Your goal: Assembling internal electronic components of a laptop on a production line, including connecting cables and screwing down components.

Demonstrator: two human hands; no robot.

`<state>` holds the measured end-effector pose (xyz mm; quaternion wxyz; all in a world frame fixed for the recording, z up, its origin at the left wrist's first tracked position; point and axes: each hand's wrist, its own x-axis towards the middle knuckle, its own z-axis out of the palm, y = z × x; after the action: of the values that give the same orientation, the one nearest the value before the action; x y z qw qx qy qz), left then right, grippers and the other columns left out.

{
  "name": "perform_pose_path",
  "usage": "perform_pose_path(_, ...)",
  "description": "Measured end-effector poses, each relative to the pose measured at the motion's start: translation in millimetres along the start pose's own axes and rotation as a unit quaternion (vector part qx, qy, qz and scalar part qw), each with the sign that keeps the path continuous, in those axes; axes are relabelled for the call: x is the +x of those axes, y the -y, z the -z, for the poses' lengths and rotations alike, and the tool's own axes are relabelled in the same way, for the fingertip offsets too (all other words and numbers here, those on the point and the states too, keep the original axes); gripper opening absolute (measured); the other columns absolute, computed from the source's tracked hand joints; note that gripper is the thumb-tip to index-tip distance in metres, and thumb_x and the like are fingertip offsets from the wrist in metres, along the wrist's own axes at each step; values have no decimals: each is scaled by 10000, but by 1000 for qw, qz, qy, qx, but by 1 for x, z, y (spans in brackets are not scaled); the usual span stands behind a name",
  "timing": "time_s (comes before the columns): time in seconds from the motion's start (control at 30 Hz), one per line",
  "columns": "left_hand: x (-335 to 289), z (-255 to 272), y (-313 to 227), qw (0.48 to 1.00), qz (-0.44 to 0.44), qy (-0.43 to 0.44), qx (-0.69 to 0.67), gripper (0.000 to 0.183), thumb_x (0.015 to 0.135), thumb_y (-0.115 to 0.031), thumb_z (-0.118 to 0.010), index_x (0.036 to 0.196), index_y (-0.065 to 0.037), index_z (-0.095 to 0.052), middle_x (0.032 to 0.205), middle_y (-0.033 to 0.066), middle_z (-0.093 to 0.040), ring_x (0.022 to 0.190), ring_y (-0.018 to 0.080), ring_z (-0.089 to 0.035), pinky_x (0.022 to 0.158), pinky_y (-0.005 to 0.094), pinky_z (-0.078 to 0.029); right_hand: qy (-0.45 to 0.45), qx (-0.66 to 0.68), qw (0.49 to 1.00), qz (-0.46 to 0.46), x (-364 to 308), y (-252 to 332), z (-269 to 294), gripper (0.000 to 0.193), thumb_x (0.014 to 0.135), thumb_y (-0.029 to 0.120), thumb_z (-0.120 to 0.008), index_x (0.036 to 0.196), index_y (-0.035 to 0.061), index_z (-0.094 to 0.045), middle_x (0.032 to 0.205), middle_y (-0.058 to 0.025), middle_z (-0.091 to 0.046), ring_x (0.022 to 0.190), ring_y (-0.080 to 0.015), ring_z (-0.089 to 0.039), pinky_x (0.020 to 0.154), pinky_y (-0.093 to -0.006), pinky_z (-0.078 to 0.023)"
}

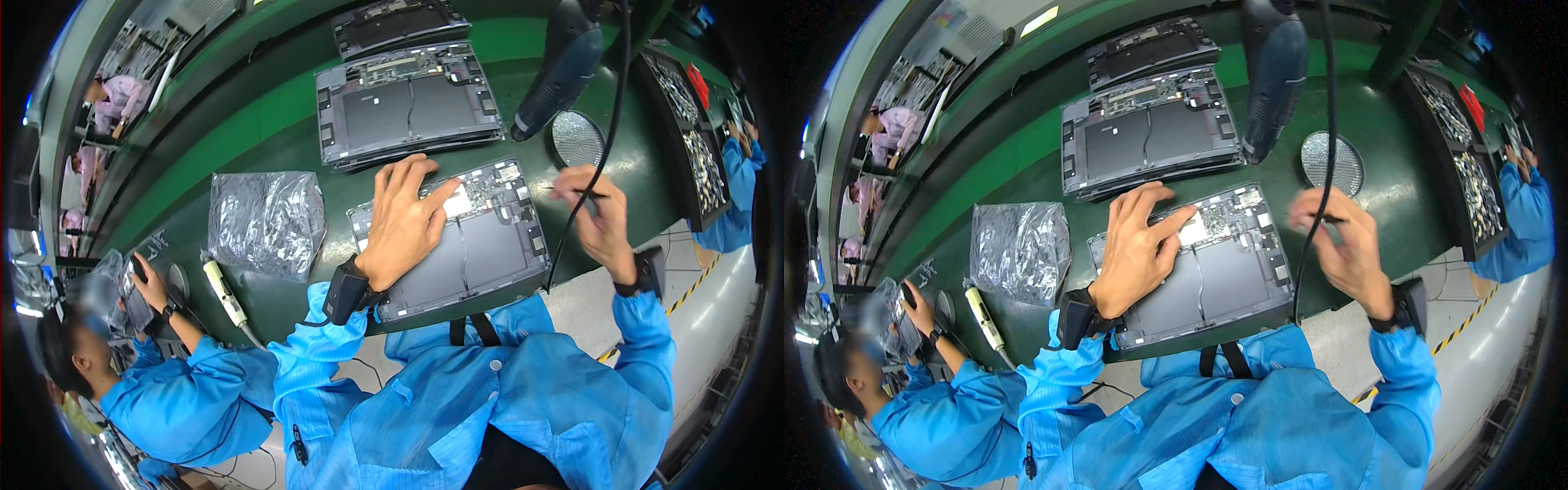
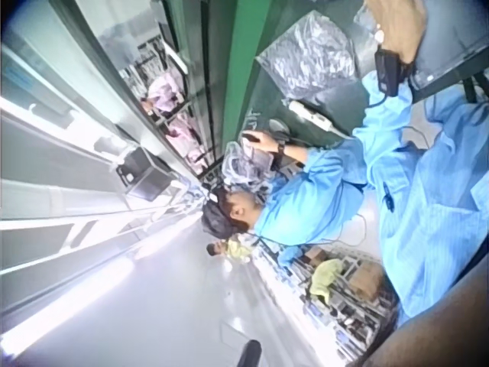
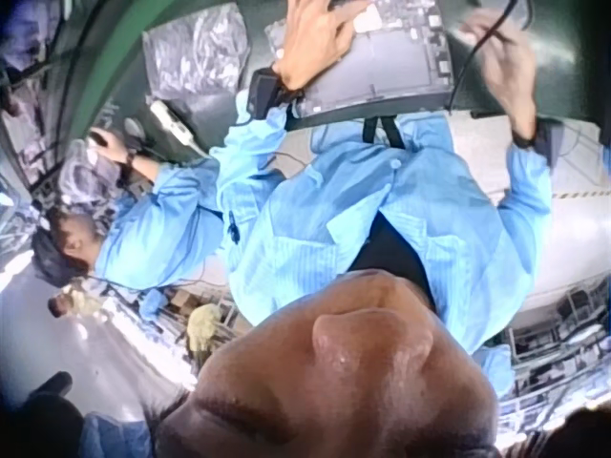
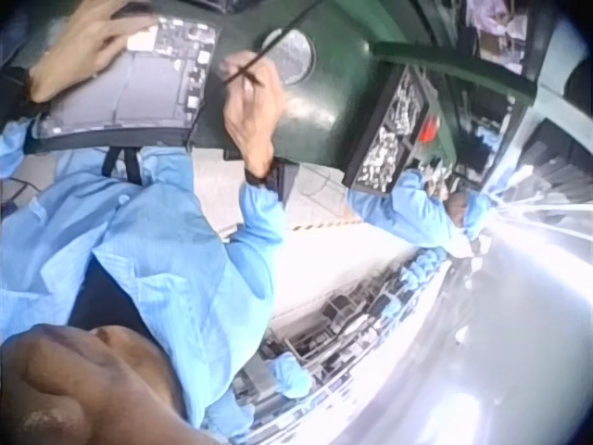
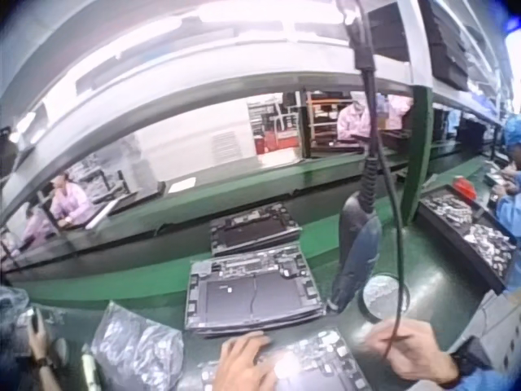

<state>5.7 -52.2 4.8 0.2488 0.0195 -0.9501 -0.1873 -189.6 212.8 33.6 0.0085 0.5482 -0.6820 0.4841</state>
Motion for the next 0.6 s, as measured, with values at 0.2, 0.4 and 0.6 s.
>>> perform_pose_path(0.2, -1, -2, -1, 1000, -2, 3, 25, 435, 830, -48, -742, 1253, -120, -812, 1333, 171, -649, 1397, 399, -554, 1173, 583, -400, 4, 58, 998, 12, 54, -2, -80, 124, 989, -67, -721, 1106, -30, -717, 1035, -157, -796, 885, -305, -803, 768, -361, -614)
perform_pose_path(0.4, -4, -5, -1, 1000, 15, 2, 17, 446, 842, -51, -739, 1275, -128, -810, 1359, 182, -643, 1418, 400, -535, 1192, 588, -375, 43, 4, 999, 31, 57, -7, -84, 136, 969, -82, -712, 1088, -18, -699, 971, -143, -791, 841, -315, -794, 749, -371, -610)
perform_pose_path(0.6, -5, -4, -1, 1000, 20, 0, 19, 454, 842, -50, -739, 1284, -127, -807, 1363, 188, -643, 1420, 405, -531, 1194, 595, -373, 65, -27, 994, 81, 63, -9, -85, 142, 938, -105, -722, 1059, -39, -689, 963, -161, -773, 836, -344, -777, 738, -402, -614)
